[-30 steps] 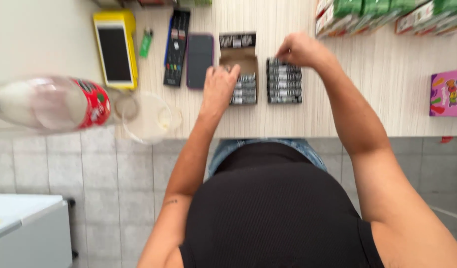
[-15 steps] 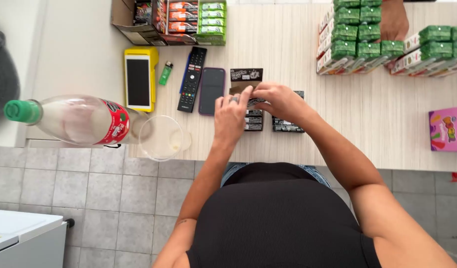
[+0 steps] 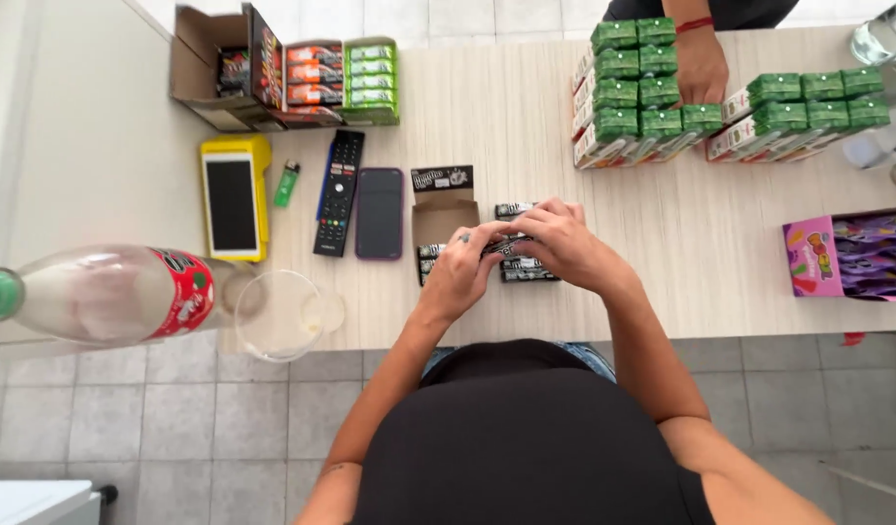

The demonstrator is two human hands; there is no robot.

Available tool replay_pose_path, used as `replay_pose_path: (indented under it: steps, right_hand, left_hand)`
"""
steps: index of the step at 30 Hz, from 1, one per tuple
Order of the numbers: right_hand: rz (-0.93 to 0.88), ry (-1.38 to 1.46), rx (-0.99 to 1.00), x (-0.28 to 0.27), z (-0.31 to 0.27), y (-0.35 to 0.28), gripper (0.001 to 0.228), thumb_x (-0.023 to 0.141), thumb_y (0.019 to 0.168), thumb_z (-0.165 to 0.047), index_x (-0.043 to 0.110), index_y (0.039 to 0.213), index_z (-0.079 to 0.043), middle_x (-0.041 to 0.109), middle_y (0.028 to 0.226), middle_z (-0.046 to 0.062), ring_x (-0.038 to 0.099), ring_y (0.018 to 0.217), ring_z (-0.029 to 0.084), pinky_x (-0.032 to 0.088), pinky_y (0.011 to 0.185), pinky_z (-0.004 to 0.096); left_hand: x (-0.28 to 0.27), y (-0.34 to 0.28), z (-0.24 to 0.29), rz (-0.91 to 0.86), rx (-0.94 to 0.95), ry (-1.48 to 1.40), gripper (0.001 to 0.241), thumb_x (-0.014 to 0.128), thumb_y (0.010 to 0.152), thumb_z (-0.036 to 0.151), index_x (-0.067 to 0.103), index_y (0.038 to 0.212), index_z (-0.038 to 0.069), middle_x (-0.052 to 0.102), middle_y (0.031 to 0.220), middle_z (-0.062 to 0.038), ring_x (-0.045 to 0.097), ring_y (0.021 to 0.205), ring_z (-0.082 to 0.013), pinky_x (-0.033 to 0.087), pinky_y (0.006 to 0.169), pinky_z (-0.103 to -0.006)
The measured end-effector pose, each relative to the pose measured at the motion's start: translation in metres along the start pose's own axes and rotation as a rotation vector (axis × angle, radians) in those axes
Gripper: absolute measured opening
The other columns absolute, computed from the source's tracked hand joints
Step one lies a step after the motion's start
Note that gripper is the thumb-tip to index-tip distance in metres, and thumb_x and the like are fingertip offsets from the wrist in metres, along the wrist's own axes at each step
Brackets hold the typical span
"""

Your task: Organizing and arranging small mint boxes into a cardboard display tray on a store counter.

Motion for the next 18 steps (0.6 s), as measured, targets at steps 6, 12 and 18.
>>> replay_pose_path:
  steps: [6,12,18]
  right_hand:
    - [-0.030,0.390,0.063,-0.016,0.012,-0.034,0.014,0.061,0.102,-0.018,0.074,0.105,-0.013,0.075,0.091,0.008,0.068,0.090,0.031,0.053,0.085,0.044]
    - [0.038,0.528,0.151,-0.005,0.027,-0.053,0.018,0.063,0.102,-0.015,0.076,0.113,-0.011,0.076,0.098,0.011,0.069,0.091,0.030,0.053,0.089,0.043]
    - [0.067,0.567,0.198,-0.027,0.023,-0.051,0.017,0.066,0.100,-0.017,0.080,0.108,-0.013,0.078,0.091,0.009,0.066,0.082,0.019,0.053,0.085,0.039]
  left_hand:
    - [0.008,0.003,0.021,-0.186,-0.099,-0.353,0.022,0.071,0.096,0.018,0.068,0.116,0.011,0.077,0.101,-0.011,0.072,0.095,-0.0346,0.059,0.086,-0.0421]
    - [0.018,0.002,0.019,-0.205,-0.131,-0.425,0.023,0.073,0.093,0.012,0.069,0.116,0.013,0.078,0.097,-0.013,0.075,0.089,-0.0344,0.060,0.082,-0.0421]
    - [0.009,0.000,0.022,-0.144,-0.226,-0.536,0.019,0.070,0.096,0.006,0.074,0.113,0.014,0.078,0.091,-0.006,0.074,0.083,-0.0184,0.060,0.081,-0.0301]
Point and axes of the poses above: each hand's wrist, its own y-axis towards the middle knuckle, its own x-axis out of the palm, z = x × y, the point moved 9 cm from there along y, towards the middle knuckle
